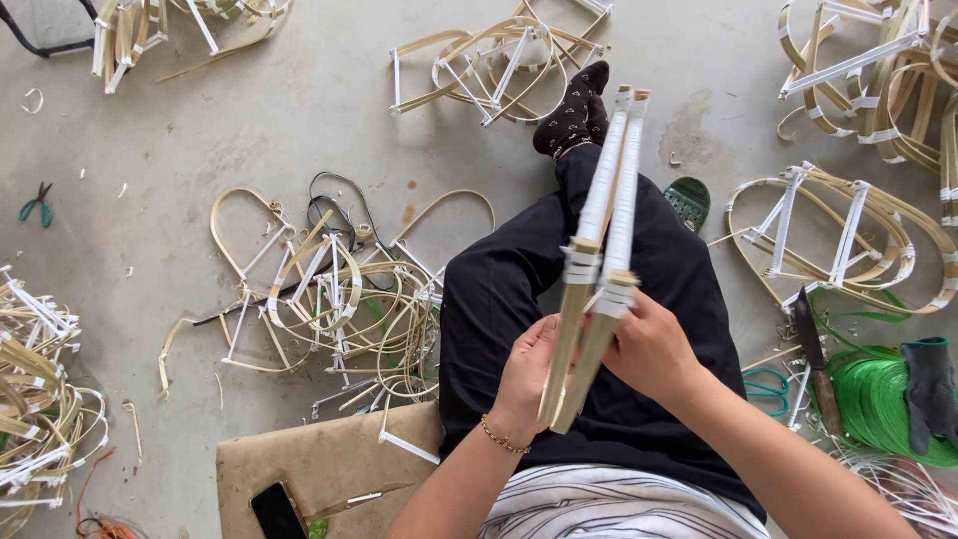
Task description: Wrapping white plastic strips around curved bamboo frames to secure and finish them.
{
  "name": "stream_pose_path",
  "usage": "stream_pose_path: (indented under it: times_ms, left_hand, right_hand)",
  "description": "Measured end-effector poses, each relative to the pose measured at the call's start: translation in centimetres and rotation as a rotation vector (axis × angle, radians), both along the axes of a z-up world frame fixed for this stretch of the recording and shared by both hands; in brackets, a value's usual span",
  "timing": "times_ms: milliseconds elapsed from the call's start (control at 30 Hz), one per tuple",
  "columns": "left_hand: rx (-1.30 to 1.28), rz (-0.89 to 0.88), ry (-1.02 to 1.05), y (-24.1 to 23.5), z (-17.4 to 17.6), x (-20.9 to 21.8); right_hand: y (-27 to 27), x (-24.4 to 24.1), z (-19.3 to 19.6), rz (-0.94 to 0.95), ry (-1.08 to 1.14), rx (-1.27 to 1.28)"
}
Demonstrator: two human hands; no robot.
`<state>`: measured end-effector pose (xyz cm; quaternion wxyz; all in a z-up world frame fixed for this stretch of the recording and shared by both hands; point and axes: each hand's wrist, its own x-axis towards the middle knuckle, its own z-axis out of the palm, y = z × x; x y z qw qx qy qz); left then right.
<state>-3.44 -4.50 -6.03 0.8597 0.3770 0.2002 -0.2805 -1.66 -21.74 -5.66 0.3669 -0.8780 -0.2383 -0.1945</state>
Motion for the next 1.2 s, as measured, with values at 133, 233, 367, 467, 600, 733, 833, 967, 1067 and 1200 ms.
stream_pose_path:
  times_ms: [133, 233, 367, 467, 600, 733, 833, 967, 1067, 1200]
  left_hand:
    - [-0.042, 0.000, -0.031, 0.3, -1.8, -0.3]
    - [-0.077, -0.015, -0.122, 0.2, -2.7, -0.4]
    - [-0.030, 0.005, -0.138, -0.2, -3.4, -0.3]
    - [0.046, 0.027, -0.163, -0.3, -3.6, 0.3]
    - [0.224, 0.058, -0.190, -0.3, -3.4, 1.0]
    - [0.308, 0.025, -0.241, -0.5, -3.7, 0.9]
    - [0.353, 0.005, -0.281, -0.5, -3.9, 0.9]
    - [0.374, 0.013, -0.268, -0.7, -4.3, 1.0]
    - [0.400, 0.030, -0.259, -0.7, -4.7, 1.0]
    - [0.414, 0.041, -0.264, -0.8, -5.2, 0.9]
  right_hand:
    - [0.8, -0.2, -1.2, -0.045, 0.101, 0.033]
    - [0.7, -0.3, 0.0, -0.005, 0.464, 0.230]
    - [0.8, -0.7, 0.0, -0.048, 0.303, 0.211]
    - [0.6, -0.4, -0.1, -0.065, 0.424, 0.158]
    - [1.0, -0.5, 2.2, 0.008, 0.329, 0.065]
    - [1.8, -0.4, 2.4, 0.061, 0.165, -0.057]
    - [2.0, -0.2, 1.4, 0.081, 0.154, -0.134]
    - [2.6, -0.3, 0.5, 0.066, 0.190, -0.203]
    - [2.8, -0.5, -0.1, 0.056, 0.162, -0.229]
    - [3.0, -0.4, 0.2, 0.037, -0.007, -0.193]
